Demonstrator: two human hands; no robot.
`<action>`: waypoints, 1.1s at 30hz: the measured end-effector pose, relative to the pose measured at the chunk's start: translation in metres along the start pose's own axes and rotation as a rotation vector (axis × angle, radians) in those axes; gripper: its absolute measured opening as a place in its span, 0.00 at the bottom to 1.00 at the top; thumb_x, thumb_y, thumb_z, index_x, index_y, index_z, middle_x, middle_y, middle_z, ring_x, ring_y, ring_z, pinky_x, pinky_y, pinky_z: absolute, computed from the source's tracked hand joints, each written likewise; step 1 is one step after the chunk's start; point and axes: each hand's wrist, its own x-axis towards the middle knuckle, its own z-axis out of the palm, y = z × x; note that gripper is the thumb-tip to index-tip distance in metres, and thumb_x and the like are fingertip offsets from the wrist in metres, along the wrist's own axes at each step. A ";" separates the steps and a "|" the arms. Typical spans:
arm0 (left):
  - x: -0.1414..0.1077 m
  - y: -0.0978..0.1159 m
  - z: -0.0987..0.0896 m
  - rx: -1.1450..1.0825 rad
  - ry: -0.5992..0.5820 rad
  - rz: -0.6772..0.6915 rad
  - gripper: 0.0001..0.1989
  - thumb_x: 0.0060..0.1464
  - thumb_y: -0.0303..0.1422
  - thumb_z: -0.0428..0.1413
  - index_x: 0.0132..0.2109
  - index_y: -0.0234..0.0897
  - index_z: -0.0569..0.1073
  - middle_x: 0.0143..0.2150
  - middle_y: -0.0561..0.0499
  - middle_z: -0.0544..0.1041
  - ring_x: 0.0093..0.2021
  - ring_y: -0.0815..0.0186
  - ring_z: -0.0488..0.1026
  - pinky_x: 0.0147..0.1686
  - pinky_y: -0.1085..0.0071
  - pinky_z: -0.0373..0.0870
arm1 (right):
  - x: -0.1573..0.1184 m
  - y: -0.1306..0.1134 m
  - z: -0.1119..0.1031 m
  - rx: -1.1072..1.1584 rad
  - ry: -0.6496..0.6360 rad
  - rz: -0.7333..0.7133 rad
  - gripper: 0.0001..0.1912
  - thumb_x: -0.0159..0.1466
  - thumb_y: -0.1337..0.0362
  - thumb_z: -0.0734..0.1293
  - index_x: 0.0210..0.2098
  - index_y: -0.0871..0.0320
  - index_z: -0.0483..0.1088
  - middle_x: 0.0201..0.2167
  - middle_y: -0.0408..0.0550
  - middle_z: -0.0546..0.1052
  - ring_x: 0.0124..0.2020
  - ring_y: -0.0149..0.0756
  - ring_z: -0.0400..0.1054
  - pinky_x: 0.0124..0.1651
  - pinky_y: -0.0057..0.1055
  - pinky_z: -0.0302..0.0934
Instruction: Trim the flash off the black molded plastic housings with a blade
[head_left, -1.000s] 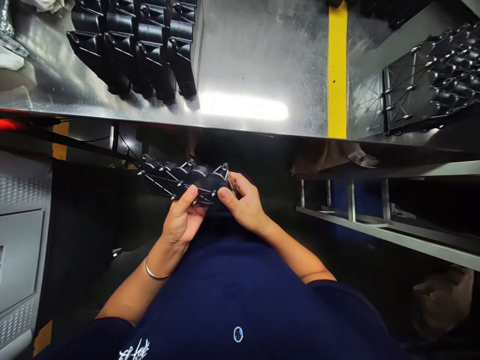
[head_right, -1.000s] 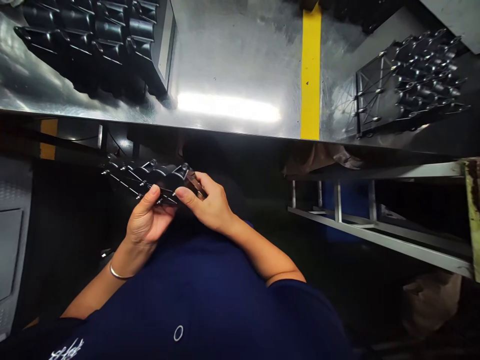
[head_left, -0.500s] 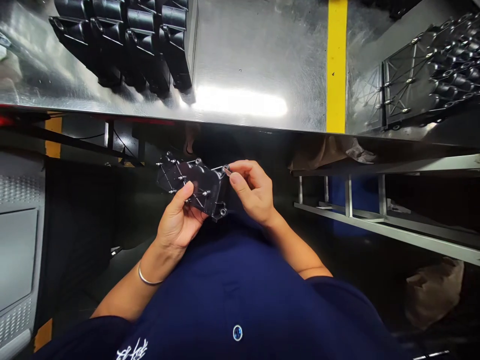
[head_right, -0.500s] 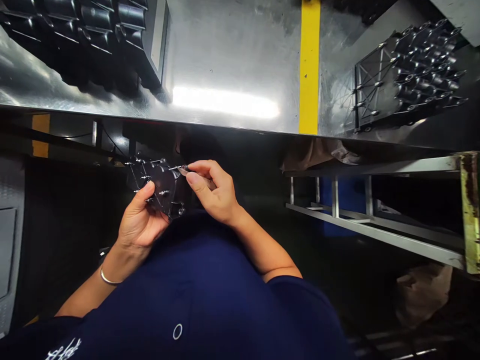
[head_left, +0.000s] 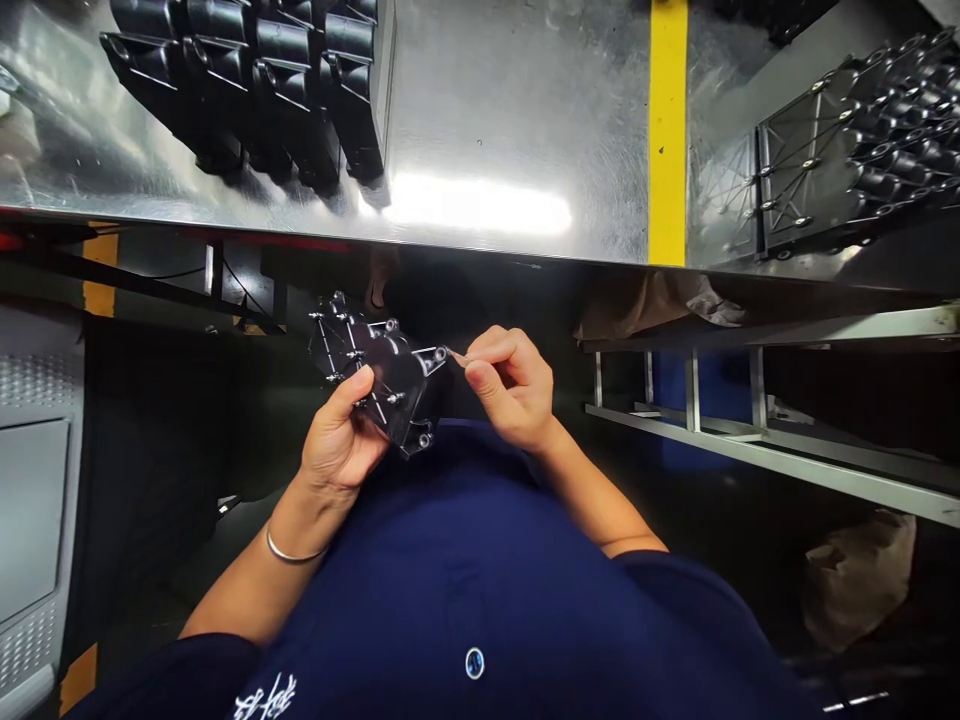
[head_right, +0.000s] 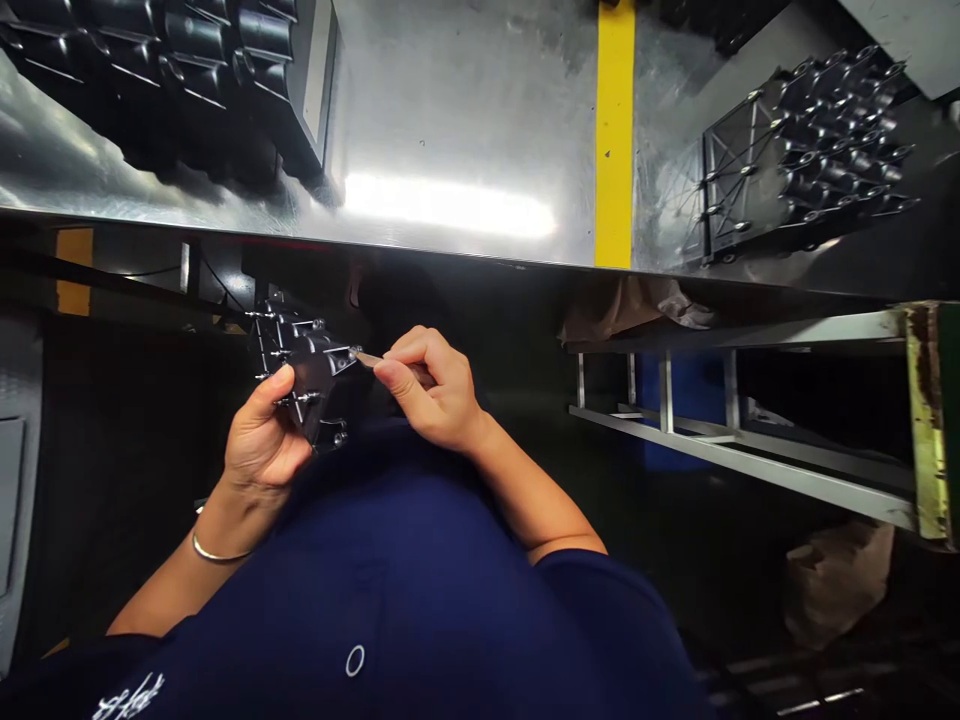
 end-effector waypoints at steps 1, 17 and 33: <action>0.001 -0.001 0.000 0.008 -0.002 0.001 0.09 0.45 0.33 0.64 0.36 0.37 0.77 0.33 0.52 0.83 0.43 0.56 0.81 0.48 0.60 0.79 | -0.001 -0.002 0.001 -0.008 -0.016 -0.004 0.11 0.65 0.56 0.65 0.32 0.56 0.64 0.26 0.41 0.68 0.25 0.28 0.61 0.27 0.28 0.58; -0.004 0.028 -0.025 0.398 -0.330 0.142 0.19 0.34 0.34 0.69 0.38 0.34 0.79 0.34 0.45 0.82 0.41 0.48 0.80 0.42 0.57 0.79 | 0.009 -0.022 -0.024 -0.322 -0.593 -0.346 0.26 0.68 0.43 0.57 0.27 0.59 0.67 0.19 0.41 0.67 0.21 0.26 0.60 0.25 0.25 0.51; 0.000 0.011 -0.016 0.244 -0.283 0.016 0.25 0.36 0.36 0.69 0.45 0.34 0.77 0.35 0.45 0.82 0.41 0.50 0.81 0.41 0.59 0.80 | 0.014 -0.016 -0.021 -0.497 -0.439 -0.523 0.28 0.66 0.45 0.61 0.18 0.57 0.58 0.16 0.39 0.59 0.19 0.26 0.52 0.24 0.28 0.44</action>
